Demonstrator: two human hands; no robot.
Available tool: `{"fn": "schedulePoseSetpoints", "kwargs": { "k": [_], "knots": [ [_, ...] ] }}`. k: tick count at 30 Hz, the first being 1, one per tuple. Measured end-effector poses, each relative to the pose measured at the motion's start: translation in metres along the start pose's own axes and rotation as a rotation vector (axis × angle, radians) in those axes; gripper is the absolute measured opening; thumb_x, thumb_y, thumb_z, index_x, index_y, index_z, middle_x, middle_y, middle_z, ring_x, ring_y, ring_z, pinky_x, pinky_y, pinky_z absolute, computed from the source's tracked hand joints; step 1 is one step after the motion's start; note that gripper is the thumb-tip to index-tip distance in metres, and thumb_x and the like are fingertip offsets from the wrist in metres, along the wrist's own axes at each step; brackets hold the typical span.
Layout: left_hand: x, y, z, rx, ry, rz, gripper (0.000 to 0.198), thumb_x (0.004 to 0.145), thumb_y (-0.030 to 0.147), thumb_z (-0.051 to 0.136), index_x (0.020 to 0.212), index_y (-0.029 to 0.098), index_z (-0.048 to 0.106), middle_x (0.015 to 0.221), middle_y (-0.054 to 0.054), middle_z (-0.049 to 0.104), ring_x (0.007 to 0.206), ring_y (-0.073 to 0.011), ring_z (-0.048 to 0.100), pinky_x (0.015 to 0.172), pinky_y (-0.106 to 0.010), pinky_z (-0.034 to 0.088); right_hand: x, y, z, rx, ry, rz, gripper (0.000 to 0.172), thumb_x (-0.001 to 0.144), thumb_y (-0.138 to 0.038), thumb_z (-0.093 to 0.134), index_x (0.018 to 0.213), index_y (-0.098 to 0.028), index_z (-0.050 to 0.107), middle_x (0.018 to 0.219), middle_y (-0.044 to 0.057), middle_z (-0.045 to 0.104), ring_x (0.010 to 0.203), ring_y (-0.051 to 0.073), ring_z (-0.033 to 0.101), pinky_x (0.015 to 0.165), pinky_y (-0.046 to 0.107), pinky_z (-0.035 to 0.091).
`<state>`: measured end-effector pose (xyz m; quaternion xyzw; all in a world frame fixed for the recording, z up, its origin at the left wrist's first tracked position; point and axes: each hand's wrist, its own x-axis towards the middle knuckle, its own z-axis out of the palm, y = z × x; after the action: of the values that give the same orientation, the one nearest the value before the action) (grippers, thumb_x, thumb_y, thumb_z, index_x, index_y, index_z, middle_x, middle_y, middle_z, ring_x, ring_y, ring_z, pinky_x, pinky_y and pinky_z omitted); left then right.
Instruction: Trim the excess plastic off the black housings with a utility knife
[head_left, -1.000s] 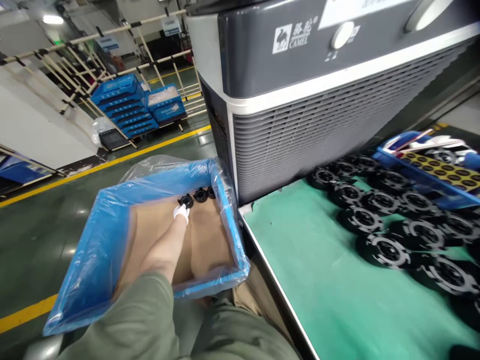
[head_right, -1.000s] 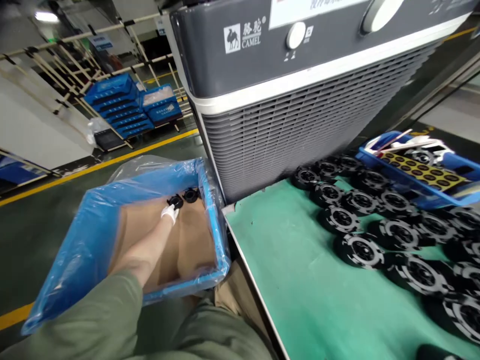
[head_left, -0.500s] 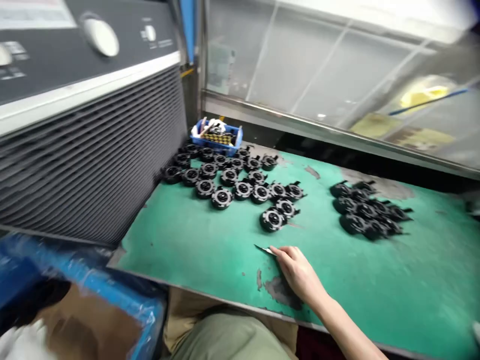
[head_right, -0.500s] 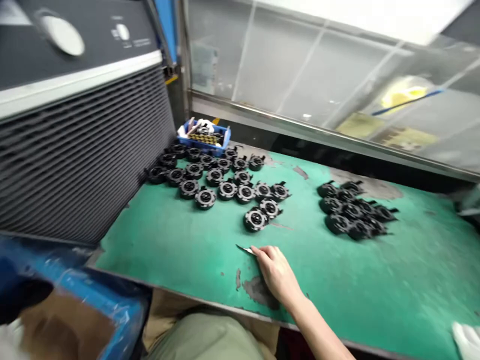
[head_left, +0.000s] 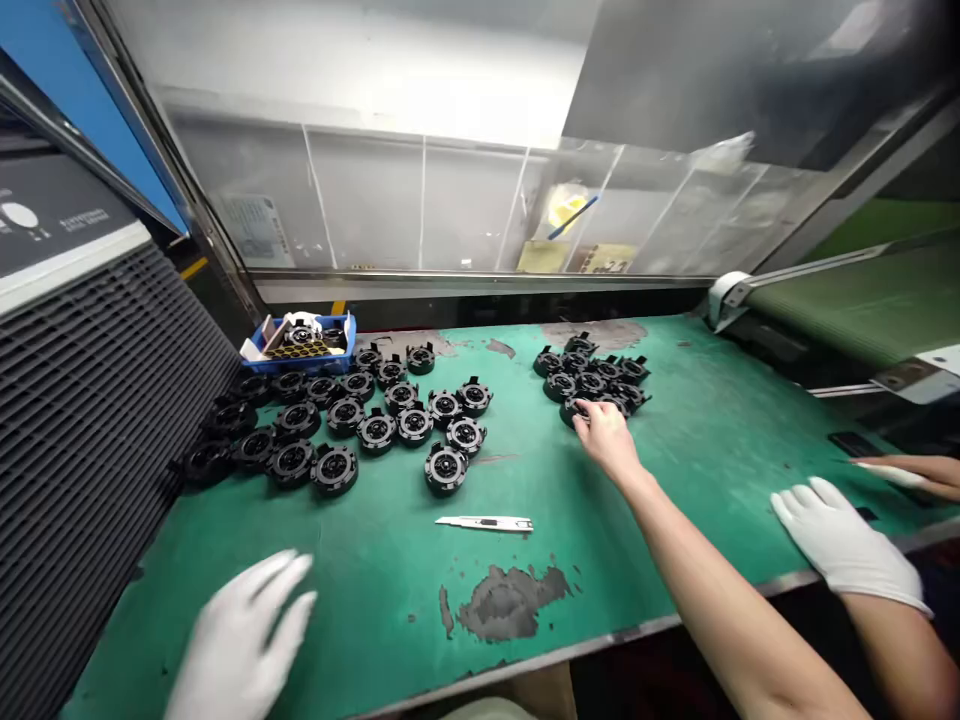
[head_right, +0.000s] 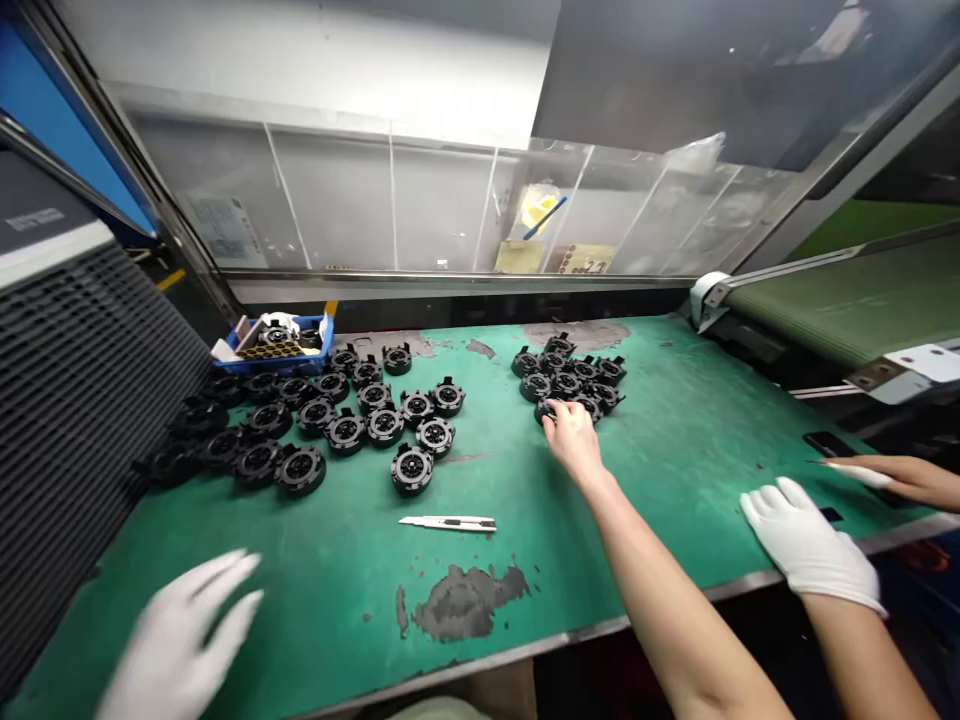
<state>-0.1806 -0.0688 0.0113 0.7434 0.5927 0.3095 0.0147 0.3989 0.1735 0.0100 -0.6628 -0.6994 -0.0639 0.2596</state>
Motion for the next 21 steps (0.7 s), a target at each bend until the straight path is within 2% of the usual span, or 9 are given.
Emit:
{"fn": "schedulePoseSetpoints", "kwargs": {
  "k": [2, 4, 7, 9, 11, 14, 17, 21],
  "knots": [
    [0.048, 0.033, 0.039, 0.04, -0.159, 0.131, 0.049, 0.099, 0.04, 0.073, 0.148, 0.045, 0.069, 0.145, -0.007, 0.076, 0.132, -0.0402, 0.073, 0.108, -0.062, 0.065, 0.002, 0.005, 0.003, 0.016, -0.007, 0.014, 0.043, 0.107, -0.046, 0.072, 0.141, -0.021, 0.068, 0.145, 0.012, 0.067, 0.123, 0.027, 0.07, 0.104, 0.051, 0.062],
    [0.097, 0.071, 0.076, 0.033, -0.281, 0.152, 0.058, 0.097, 0.045, 0.077, 0.153, 0.037, 0.067, 0.158, -0.012, 0.068, 0.146, -0.0421, 0.065, 0.117, -0.063, 0.059, -0.008, -0.008, 0.009, 0.059, -0.042, -0.029, 0.043, 0.107, -0.047, 0.072, 0.141, -0.021, 0.068, 0.145, 0.012, 0.068, 0.123, 0.027, 0.069, 0.105, 0.052, 0.062],
    [0.156, 0.116, 0.118, 0.009, -0.386, 0.065, 0.071, 0.091, 0.051, 0.086, 0.154, 0.027, 0.065, 0.165, -0.019, 0.061, 0.153, -0.0441, 0.056, 0.124, -0.063, 0.052, -0.041, -0.049, 0.019, 0.165, -0.158, -0.183, 0.038, 0.108, -0.043, 0.069, 0.138, -0.02, 0.069, 0.135, 0.011, 0.071, 0.121, 0.027, 0.07, 0.106, 0.052, 0.06],
    [0.178, 0.128, 0.136, 0.032, -0.394, 0.031, 0.076, 0.085, 0.052, 0.091, 0.151, 0.022, 0.066, 0.163, -0.022, 0.06, 0.151, -0.0474, 0.056, 0.121, -0.064, 0.053, -0.067, -0.082, 0.023, 0.242, -0.265, -0.315, 0.031, 0.113, -0.034, 0.057, 0.137, -0.021, 0.072, 0.126, 0.012, 0.073, 0.117, 0.025, 0.07, 0.105, 0.046, 0.06],
    [0.188, 0.126, 0.145, 0.043, -0.407, 0.008, 0.078, 0.084, 0.051, 0.092, 0.151, 0.021, 0.065, 0.155, -0.022, 0.063, 0.143, -0.0476, 0.061, 0.116, -0.063, 0.055, -0.092, -0.111, 0.024, 0.299, -0.361, -0.428, 0.027, 0.111, -0.035, 0.06, 0.132, -0.025, 0.075, 0.121, 0.011, 0.074, 0.112, 0.025, 0.07, 0.097, 0.041, 0.061],
    [0.189, 0.11, 0.146, 0.023, -0.436, -0.01, 0.08, 0.084, 0.047, 0.09, 0.155, 0.022, 0.061, 0.15, -0.02, 0.066, 0.136, -0.0444, 0.066, 0.115, -0.06, 0.057, -0.118, -0.138, 0.024, 0.327, -0.446, -0.498, 0.018, 0.106, -0.04, 0.071, 0.117, -0.027, 0.075, 0.109, 0.007, 0.073, 0.101, 0.025, 0.069, 0.087, 0.039, 0.057],
    [0.187, 0.088, 0.138, -0.021, -0.459, -0.02, 0.083, 0.082, 0.043, 0.092, 0.156, 0.022, 0.06, 0.152, -0.02, 0.065, 0.141, -0.0424, 0.065, 0.122, -0.057, 0.054, -0.131, -0.146, 0.023, 0.331, -0.471, -0.481, 0.015, 0.108, -0.039, 0.067, 0.105, -0.025, 0.069, 0.103, 0.007, 0.071, 0.093, 0.025, 0.065, 0.082, 0.039, 0.053],
    [0.173, 0.062, 0.117, -0.092, -0.483, -0.015, 0.092, 0.078, 0.039, 0.094, 0.159, 0.02, 0.057, 0.159, -0.021, 0.062, 0.151, -0.0433, 0.058, 0.132, -0.057, 0.046, -0.137, -0.141, 0.019, 0.362, -0.46, -0.424, 0.022, 0.113, -0.037, 0.054, 0.099, -0.024, 0.063, 0.1, 0.009, 0.069, 0.09, 0.026, 0.063, 0.08, 0.04, 0.052]
  ]
}}
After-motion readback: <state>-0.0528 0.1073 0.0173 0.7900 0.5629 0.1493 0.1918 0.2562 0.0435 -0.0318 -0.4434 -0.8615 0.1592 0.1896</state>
